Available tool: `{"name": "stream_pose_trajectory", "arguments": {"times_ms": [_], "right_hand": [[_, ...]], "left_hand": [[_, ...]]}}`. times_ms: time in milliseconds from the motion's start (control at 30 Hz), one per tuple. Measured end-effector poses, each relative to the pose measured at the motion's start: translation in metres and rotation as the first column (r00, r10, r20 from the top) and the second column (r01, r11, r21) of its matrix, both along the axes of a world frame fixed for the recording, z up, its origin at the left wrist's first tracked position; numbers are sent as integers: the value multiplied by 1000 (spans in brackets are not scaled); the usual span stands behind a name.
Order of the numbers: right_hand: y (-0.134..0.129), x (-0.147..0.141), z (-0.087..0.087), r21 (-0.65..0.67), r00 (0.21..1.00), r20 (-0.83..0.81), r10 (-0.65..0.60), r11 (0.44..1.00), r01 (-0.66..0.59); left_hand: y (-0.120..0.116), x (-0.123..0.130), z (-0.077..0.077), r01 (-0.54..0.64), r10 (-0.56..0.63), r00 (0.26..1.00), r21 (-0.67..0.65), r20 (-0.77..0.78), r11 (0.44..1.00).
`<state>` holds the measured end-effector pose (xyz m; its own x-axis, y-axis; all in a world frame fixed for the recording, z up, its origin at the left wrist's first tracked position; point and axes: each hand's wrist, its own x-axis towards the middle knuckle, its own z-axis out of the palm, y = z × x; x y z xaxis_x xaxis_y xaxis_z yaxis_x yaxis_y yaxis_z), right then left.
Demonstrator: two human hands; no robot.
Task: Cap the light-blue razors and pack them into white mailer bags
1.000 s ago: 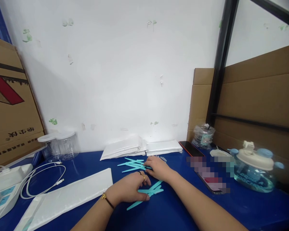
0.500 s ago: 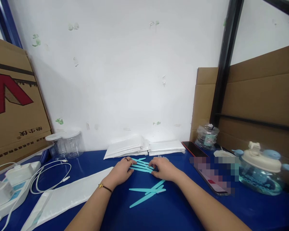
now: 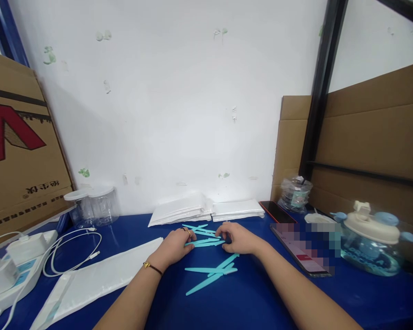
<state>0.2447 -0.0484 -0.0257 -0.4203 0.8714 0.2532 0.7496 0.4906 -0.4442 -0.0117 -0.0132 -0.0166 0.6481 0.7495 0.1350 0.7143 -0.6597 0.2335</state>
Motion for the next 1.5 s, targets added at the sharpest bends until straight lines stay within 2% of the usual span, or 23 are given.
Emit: {"name": "stream_pose_trajectory", "arguments": {"times_ms": [167, 333, 467, 567, 633, 833, 967, 1033, 1200, 1367, 1500], "right_hand": [[0, 4, 0, -7, 1000, 3, -7, 1000, 7], [2, -2, -5, 32, 988, 154, -1, 999, -4], [2, -5, -6, 53, 966, 260, -8, 999, -6], [2, -1, -2, 49, 969, 245, 36, 998, -50], [1, 3, 1, 31, 973, 220, 74, 996, -83], [-1, 11, 10, -35, 987, 73, 146, 989, -143], [-8, 25, 23, -102, 993, -81, 88, 990, -96], [-13, 33, 29, -137, 995, -79, 62, 988, -72], [-18, 39, 24, -235, 994, 70, 79, 970, -61], [-13, 30, 12, -293, 997, -12, 70, 953, -71], [-18, 31, 22, -266, 997, -69, 25, 963, -43]], "left_hand": [[2, -3, -2, 2, -1, 999, -18, 53, 1000], [6, -8, -3, -29, 29, 999, -7, 21, 1000], [13, -14, -4, -149, 150, 989, 46, -5, 988], [20, -20, -6, -245, 244, 969, 64, 24, 967], [23, -23, -9, -258, 256, 966, 48, 33, 965], [23, -23, -9, -213, 218, 973, -67, 79, 975], [18, -20, -7, -187, 201, 975, -142, 97, 972], [17, -17, -8, -152, 170, 980, -154, 108, 976], [14, -5, -13, -45, 61, 987, -113, 147, 993], [10, 7, -13, 44, -35, 983, -48, 179, 998], [16, 13, -14, -8, -1, 967, 35, 255, 999]]}}
